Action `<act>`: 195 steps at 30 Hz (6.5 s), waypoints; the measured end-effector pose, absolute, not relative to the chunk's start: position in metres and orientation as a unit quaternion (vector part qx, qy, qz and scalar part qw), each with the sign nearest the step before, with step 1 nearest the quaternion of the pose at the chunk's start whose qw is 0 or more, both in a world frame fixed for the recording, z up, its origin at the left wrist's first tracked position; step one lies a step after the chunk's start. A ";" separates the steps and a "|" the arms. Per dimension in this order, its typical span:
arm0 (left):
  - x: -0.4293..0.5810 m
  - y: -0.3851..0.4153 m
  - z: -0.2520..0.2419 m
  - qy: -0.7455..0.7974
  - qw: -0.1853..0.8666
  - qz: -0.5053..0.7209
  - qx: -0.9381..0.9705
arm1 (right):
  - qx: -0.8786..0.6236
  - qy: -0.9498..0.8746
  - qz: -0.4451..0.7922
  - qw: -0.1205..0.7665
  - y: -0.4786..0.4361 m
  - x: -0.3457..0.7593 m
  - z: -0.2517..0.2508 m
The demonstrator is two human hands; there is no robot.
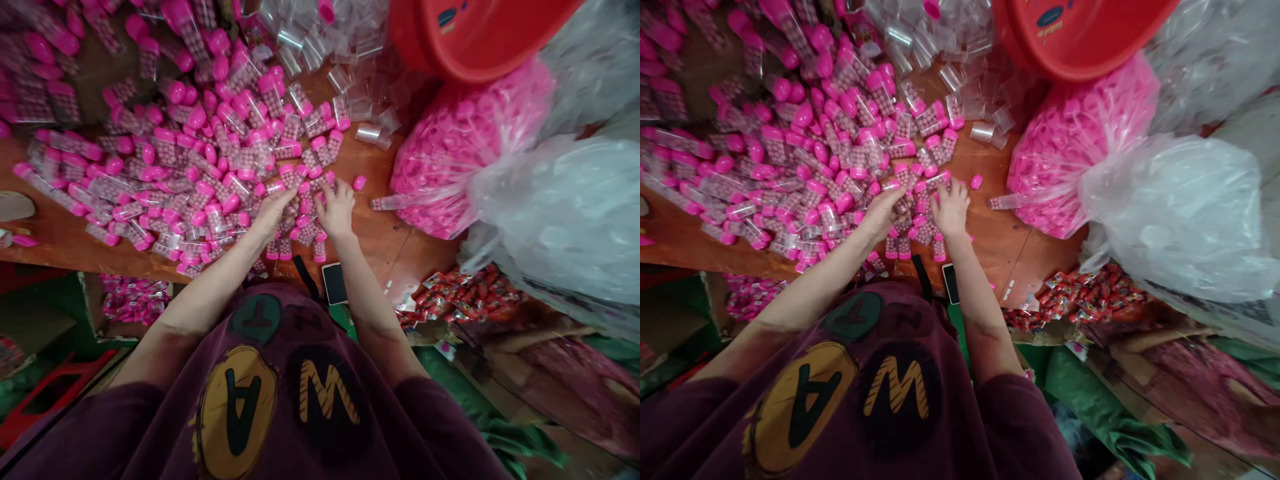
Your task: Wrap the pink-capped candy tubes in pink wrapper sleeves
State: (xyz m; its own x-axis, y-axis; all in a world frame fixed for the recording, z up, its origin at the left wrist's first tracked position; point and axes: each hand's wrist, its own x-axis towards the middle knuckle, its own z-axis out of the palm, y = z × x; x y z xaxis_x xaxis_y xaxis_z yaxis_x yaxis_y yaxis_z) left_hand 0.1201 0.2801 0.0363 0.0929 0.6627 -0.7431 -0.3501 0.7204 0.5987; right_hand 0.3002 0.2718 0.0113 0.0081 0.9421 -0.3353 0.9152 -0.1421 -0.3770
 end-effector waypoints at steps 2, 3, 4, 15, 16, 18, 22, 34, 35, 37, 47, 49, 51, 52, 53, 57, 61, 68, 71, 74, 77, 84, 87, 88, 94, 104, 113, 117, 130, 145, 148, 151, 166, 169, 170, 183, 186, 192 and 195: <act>0.122 0.289 0.036 0.577 0.719 0.360 0.145 | -0.671 -0.695 0.259 0.003 0.255 0.297 0.013; 0.123 0.293 0.035 0.579 0.712 0.367 0.150 | -0.657 -0.710 0.255 0.000 0.246 0.297 0.016; 0.123 0.296 0.033 0.583 0.705 0.373 0.154 | -0.653 -0.716 0.248 0.000 0.237 0.299 0.017; 0.109 0.281 0.031 0.678 0.656 0.286 0.170 | -0.736 -0.642 0.212 0.025 0.277 0.330 0.002; 0.108 0.276 0.032 0.681 0.658 0.276 0.166 | -0.714 -0.665 0.218 0.030 0.285 0.322 0.000; 0.105 0.264 0.033 0.690 0.659 0.257 0.156 | -0.674 -0.702 0.227 0.029 0.296 0.308 -0.002; 0.097 0.246 0.031 0.699 0.660 0.230 0.151 | -0.678 -0.696 0.237 0.001 0.302 0.313 -0.005; 0.099 0.241 0.026 0.617 0.718 0.276 0.164 | -0.658 -0.696 0.287 -0.038 0.181 0.340 0.007; 0.101 0.239 0.027 0.612 0.721 0.283 0.158 | -0.687 -0.675 0.263 -0.050 0.176 0.337 0.008; 0.102 0.237 0.029 0.597 0.732 0.293 0.146 | -0.735 -0.635 0.232 -0.054 0.173 0.330 0.008; 0.094 0.230 0.056 0.520 0.781 0.323 0.124 | -0.778 -0.552 0.295 -0.046 0.187 0.287 -0.001; 0.091 0.229 0.061 0.524 0.781 0.311 0.137 | -0.784 -0.546 0.294 -0.030 0.186 0.284 -0.002; 0.088 0.227 0.064 0.531 0.780 0.296 0.148 | -0.784 -0.547 0.294 -0.013 0.185 0.282 -0.004; 0.087 0.225 0.064 0.532 0.780 0.291 0.152 | -0.782 -0.550 0.295 -0.001 0.185 0.281 -0.006; 0.086 0.224 0.065 0.531 0.782 0.289 0.155 | -0.779 -0.554 0.295 0.011 0.186 0.279 -0.007; 0.082 0.214 0.066 0.523 0.786 0.286 0.166 | -0.760 -0.574 0.302 0.034 0.190 0.274 -0.015; 0.080 0.206 0.071 0.525 0.786 0.267 0.187 | -0.743 -0.592 0.310 0.028 0.195 0.273 -0.018; 0.072 0.202 0.072 0.524 0.785 0.242 0.226 | -0.743 -0.547 0.343 0.175 0.183 0.283 0.008; 0.075 0.199 0.070 0.523 0.788 0.222 0.236 | -0.676 -0.568 0.383 0.272 0.166 0.277 0.040; 0.083 0.193 0.070 0.497 0.807 0.210 0.241 | -0.644 -0.618 0.387 0.231 0.147 0.265 0.072; 0.084 0.182 0.071 0.485 0.818 0.189 0.246 | -0.673 -0.629 0.353 0.162 0.126 0.248 0.088; 0.052 0.131 0.057 0.508 0.843 0.090 0.152 | -0.676 -0.607 0.413 0.068 0.059 0.204 0.082; 0.037 0.117 0.053 0.517 0.843 0.081 0.129 | -0.676 -0.532 0.481 0.168 0.038 0.198 0.069; 0.033 0.116 0.053 0.518 0.841 0.087 0.131 | -0.690 -0.496 0.490 0.197 0.034 0.199 0.063; 0.012 0.129 0.061 0.533 0.816 0.159 0.154 | -0.774 -0.444 0.403 0.204 0.057 0.222 0.031; -0.004 0.169 0.076 0.559 0.770 0.277 0.131 | -0.745 -0.530 0.354 0.195 0.128 0.245 0.020; 0.005 0.153 0.076 0.566 0.768 0.277 0.111 | -0.847 -0.464 0.191 0.173 0.253 0.352 0.018; 0.013 0.156 0.079 0.545 0.771 0.308 0.116 | -0.865 -0.447 0.186 0.132 0.300 0.378 0.008; 0.068 0.206 0.102 0.446 0.799 0.370 0.162 | -0.709 -0.363 0.471 0.380 0.280 0.353 0.033; 0.068 0.212 0.131 0.398 0.805 0.358 0.258 | -0.620 -0.449 0.461 0.449 0.186 0.236 0.173; 0.065 0.210 0.135 0.381 0.810 0.362 0.262 | -0.636 -0.459 0.439 0.438 0.181 0.234 0.179; 0.064 0.207 0.140 0.359 0.818 0.362 0.268 | -0.657 -0.460 0.418 0.426 0.176 0.232 0.179; 0.076 0.195 0.171 0.469 0.801 0.333 0.168 | -0.686 -0.587 0.239 0.356 0.159 0.208 0.178; 0.073 0.193 0.167 0.485 0.796 0.318 0.171 | -0.688 -0.576 0.290 0.333 0.156 0.204 0.177; 0.071 0.194 0.164 0.484 0.801 0.309 0.173 | -0.681 -0.580 0.310 0.323 0.155 0.205 0.176; 0.057 0.200 0.159 0.381 0.890 0.212 0.130 | -0.645 -0.545 0.395 0.361 0.145 0.199 0.152; 0.057 0.196 0.158 0.395 0.881 0.218 0.139 | -0.644 -0.572 0.359 0.360 0.145 0.201 0.151; 0.051 0.187 0.150 0.447 0.794 0.280 0.302 | -0.667 -0.614 0.315 0.279 0.143 0.207 0.147; 0.054 0.182 0.150 0.465 0.749 0.287 0.375 | -0.673 -0.626 0.305 0.249 0.142 0.206 0.149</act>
State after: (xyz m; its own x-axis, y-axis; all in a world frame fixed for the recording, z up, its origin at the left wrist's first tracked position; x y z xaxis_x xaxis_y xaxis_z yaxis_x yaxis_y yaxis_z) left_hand 0.0544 0.1818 0.1497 0.4033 0.7786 -0.4808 -0.0823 0.5541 0.8284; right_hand 0.2055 0.1417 0.1489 0.0305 0.9947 -0.0983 0.6905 -0.0921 -0.7174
